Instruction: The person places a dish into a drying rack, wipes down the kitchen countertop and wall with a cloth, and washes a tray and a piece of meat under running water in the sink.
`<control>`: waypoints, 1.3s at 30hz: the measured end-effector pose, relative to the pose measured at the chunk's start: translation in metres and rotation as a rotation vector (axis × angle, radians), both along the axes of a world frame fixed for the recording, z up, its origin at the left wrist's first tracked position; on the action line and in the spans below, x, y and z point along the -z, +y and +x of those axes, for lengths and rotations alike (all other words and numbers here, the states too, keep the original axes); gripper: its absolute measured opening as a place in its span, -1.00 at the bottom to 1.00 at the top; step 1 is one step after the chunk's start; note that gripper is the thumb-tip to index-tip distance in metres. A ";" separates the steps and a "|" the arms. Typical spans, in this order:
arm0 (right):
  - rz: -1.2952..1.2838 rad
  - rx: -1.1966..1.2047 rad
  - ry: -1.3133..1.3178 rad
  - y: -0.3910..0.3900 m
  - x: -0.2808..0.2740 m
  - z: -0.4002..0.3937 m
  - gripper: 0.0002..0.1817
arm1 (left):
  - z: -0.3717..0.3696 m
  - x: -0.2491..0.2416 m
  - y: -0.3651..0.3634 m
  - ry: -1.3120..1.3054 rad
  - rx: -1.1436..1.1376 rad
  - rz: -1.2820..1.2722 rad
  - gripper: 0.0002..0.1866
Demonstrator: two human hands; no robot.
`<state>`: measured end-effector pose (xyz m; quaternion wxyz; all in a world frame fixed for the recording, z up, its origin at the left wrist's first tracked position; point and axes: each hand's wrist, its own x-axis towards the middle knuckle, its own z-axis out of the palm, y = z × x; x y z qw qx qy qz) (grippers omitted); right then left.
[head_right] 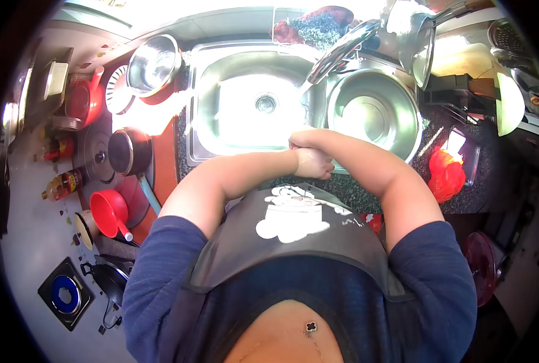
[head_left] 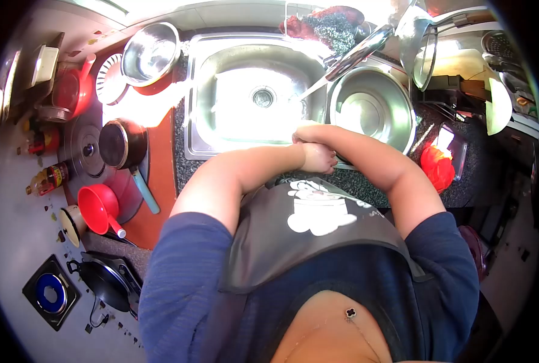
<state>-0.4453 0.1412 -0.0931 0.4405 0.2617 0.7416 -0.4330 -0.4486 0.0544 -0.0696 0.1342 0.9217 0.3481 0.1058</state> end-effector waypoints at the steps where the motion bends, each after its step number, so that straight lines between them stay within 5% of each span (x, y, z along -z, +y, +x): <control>1: -0.271 0.358 -0.114 0.005 -0.016 -0.001 -0.84 | -0.005 -0.007 -0.013 -0.152 -0.135 0.161 -0.90; 2: -0.471 0.509 -0.007 0.015 -0.030 -0.001 -0.83 | -0.012 -0.022 -0.021 -0.193 -0.238 0.294 -0.91; 6: 0.147 0.312 0.864 0.077 -0.020 -0.016 -0.60 | -0.022 -0.056 -0.058 -0.190 -0.479 0.420 -0.84; 8: -0.167 0.624 0.685 0.122 -0.056 -0.018 -0.36 | -0.031 -0.065 -0.078 -0.170 -0.653 0.462 -0.79; 11: -0.079 0.692 0.817 0.137 -0.097 0.003 -0.32 | -0.046 -0.081 -0.114 -0.084 -0.900 0.434 -0.73; 13: -0.327 0.990 0.851 0.129 -0.148 0.028 -0.34 | -0.059 -0.099 -0.131 -0.124 -1.145 0.429 -0.71; 15: -0.946 1.146 0.996 0.122 -0.180 0.060 -0.35 | -0.071 -0.112 -0.143 -0.332 -1.381 0.538 -0.72; 16: -0.893 1.223 1.033 0.122 -0.162 0.070 -0.39 | -0.078 -0.109 -0.146 -0.387 -1.473 0.599 -0.73; 18: 0.500 0.550 0.684 0.083 -0.146 0.081 -0.62 | -0.092 -0.086 -0.142 -0.525 -1.730 0.504 -0.72; 19: 0.685 0.053 0.873 0.078 -0.123 0.101 -0.65 | -0.088 -0.077 -0.140 -0.786 -1.680 0.310 -0.72; 20: 0.612 0.019 0.876 0.050 -0.136 0.102 -0.59 | -0.084 -0.068 -0.138 -1.032 -1.648 0.118 -0.71; 22: 0.173 0.257 0.936 0.012 -0.121 0.112 -0.51 | -0.049 -0.112 -0.120 -1.222 -1.231 -0.119 -0.70; 23: 0.087 0.329 0.964 -0.011 -0.125 0.119 -0.48 | -0.039 -0.126 -0.112 -0.683 -1.016 0.126 -0.66; 24: 0.075 0.238 0.906 -0.023 -0.134 0.127 -0.42 | -0.015 -0.144 -0.107 -0.903 -0.960 -0.118 -0.61; 25: 0.067 0.147 0.855 -0.028 -0.142 0.131 -0.36 | -0.001 -0.148 -0.100 -0.820 -0.899 -0.071 -0.56; 29: 0.087 0.389 0.929 -0.030 -0.129 0.144 -0.32 | 0.021 -0.150 -0.089 -0.735 -1.175 0.080 -0.20; 30: 0.119 0.390 0.968 -0.020 -0.122 0.145 -0.33 | 0.013 -0.147 -0.087 -0.865 -1.234 -0.081 -0.11; 33: -0.070 0.410 1.005 0.001 -0.172 0.141 -0.27 | -0.006 -0.164 -0.088 -0.861 -1.224 -0.098 -0.20; 35: -0.043 0.361 1.002 0.009 -0.202 0.140 -0.45 | -0.014 -0.172 -0.092 -0.678 -1.202 -0.042 -0.22; 36: 0.214 0.250 1.056 0.017 -0.208 0.145 -0.48 | -0.016 -0.181 -0.098 -0.682 -1.282 -0.249 -0.16; 37: 0.475 0.136 1.095 0.023 -0.217 0.151 -0.50 | -0.016 -0.181 -0.104 -0.539 -1.311 -0.045 -0.20; 39: 0.429 0.294 1.304 0.051 -0.204 0.156 -0.45 | -0.029 -0.176 -0.114 -0.314 -1.437 0.036 -0.34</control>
